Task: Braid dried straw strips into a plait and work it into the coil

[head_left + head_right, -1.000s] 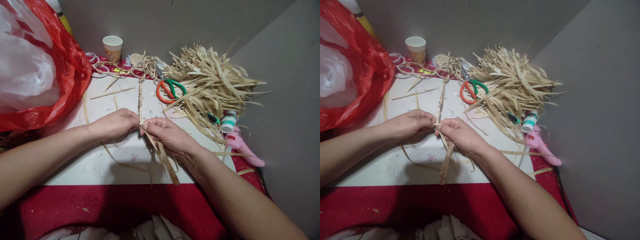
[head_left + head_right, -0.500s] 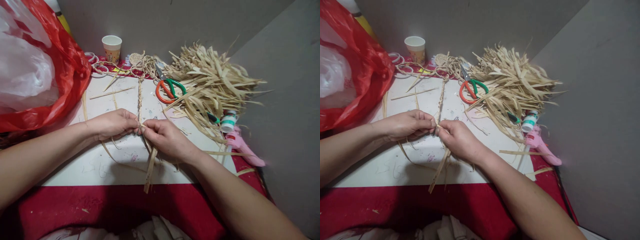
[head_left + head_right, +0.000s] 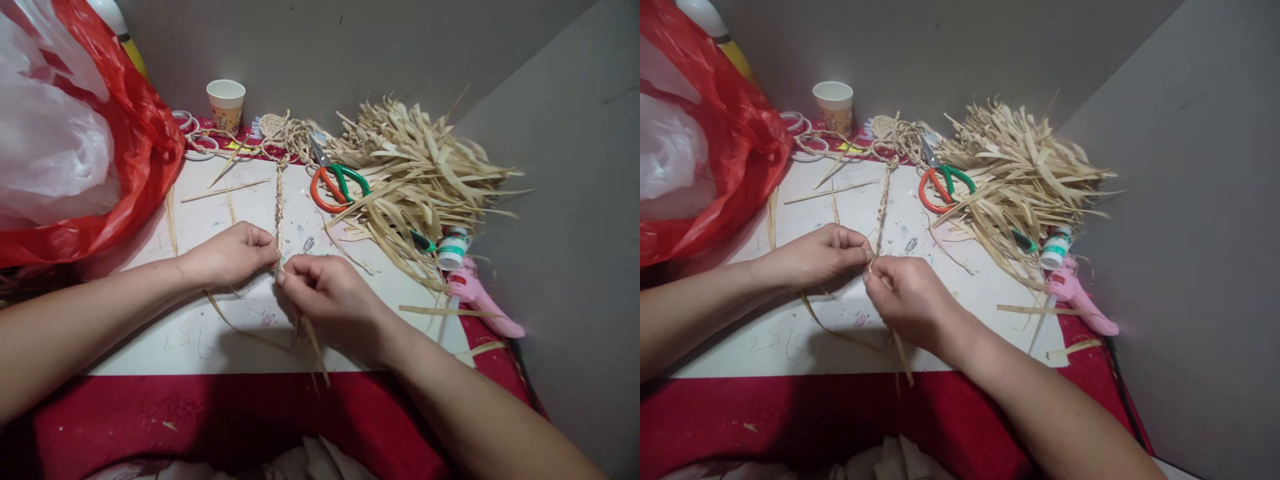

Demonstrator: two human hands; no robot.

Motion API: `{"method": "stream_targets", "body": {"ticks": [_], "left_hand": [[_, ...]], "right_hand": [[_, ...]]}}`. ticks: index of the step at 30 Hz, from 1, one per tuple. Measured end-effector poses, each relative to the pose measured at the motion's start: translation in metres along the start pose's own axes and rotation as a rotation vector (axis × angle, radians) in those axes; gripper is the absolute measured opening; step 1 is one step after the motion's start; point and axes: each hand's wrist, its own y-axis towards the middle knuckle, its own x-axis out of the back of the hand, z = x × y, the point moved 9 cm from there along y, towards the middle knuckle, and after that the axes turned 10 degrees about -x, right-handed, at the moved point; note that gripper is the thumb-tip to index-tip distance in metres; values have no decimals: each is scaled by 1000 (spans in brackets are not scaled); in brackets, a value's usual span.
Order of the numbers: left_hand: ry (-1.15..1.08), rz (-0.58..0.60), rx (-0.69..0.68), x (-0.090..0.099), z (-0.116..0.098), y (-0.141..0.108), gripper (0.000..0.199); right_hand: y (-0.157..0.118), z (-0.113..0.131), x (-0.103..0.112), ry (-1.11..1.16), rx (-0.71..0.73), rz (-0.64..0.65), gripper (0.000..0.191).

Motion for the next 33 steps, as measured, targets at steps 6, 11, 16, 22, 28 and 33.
{"method": "stream_targets", "body": {"ticks": [6, 11, 16, 22, 28, 33], "left_hand": [[-277, -43, 74, -8, 4, -2, 32], [-252, -71, 94, -4, 5, -2, 22], [-286, -4, 69, -5, 1, -2, 24], [-348, 53, 72, -5, -3, -2, 25], [-315, 83, 53, -6, -4, -1, 23], [-258, 101, 35, -7, -6, -1, 19]], "right_hand": [[-3, 4, -12, -427, 66, -114, 28], [-9, 8, -13, -531, 73, -105, 27], [-19, 21, 12, -113, 98, 35, 39], [5, -9, 48, 415, -66, -143, 26], [18, -23, -6, 643, -170, 286, 33], [19, -25, -20, 812, -267, 411, 36]]}}
